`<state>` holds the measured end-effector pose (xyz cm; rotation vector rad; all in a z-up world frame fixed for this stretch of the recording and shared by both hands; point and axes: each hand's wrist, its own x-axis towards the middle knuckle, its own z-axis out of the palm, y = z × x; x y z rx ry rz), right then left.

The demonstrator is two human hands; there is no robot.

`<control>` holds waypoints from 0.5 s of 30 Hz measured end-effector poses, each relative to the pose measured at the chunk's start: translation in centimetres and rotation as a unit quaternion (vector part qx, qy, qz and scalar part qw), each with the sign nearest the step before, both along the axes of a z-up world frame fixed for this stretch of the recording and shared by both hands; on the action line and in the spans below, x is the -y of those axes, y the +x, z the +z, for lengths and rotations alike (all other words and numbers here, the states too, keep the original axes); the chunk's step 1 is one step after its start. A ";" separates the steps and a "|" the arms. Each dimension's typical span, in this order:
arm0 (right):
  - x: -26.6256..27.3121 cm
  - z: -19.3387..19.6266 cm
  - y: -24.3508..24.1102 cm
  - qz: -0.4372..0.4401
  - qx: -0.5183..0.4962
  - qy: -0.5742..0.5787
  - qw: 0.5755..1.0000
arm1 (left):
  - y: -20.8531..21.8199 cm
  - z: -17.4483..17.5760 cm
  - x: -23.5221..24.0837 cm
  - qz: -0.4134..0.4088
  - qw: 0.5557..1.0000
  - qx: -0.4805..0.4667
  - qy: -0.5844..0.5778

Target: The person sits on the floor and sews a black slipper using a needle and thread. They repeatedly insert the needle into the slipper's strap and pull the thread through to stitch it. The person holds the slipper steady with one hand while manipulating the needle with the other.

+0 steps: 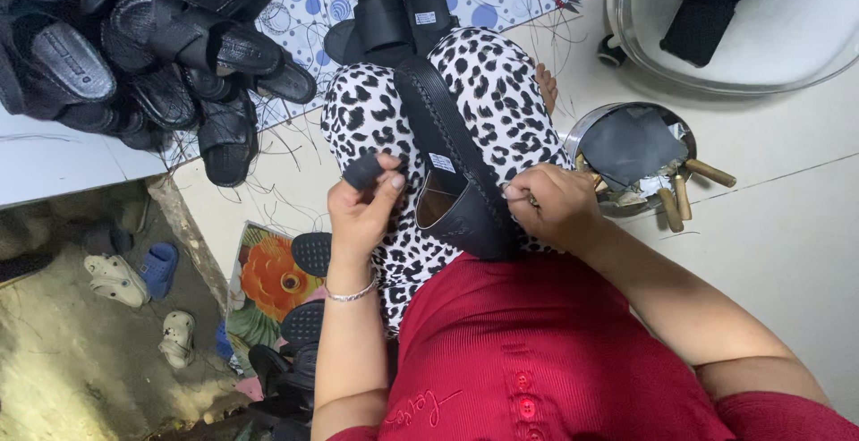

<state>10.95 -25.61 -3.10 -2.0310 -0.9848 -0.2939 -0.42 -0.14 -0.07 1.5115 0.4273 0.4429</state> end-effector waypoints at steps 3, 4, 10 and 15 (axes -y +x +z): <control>4.0 -9.2 0.5 -0.072 0.027 -0.011 0.997 | -1.3 1.6 -0.9 0.036 0.992 -0.045 0.113; 4.7 -6.8 2.5 -0.072 0.026 -0.011 0.997 | -2.3 1.4 -2.7 0.036 0.992 -0.046 0.114; 17.5 -7.9 14.2 -0.182 -0.054 -0.059 0.980 | -6.4 2.0 -9.9 0.082 0.864 -0.145 0.476; 24.3 -12.2 16.8 -0.330 -0.160 -0.115 0.923 | -3.4 6.7 -2.5 -0.088 0.901 -0.213 0.367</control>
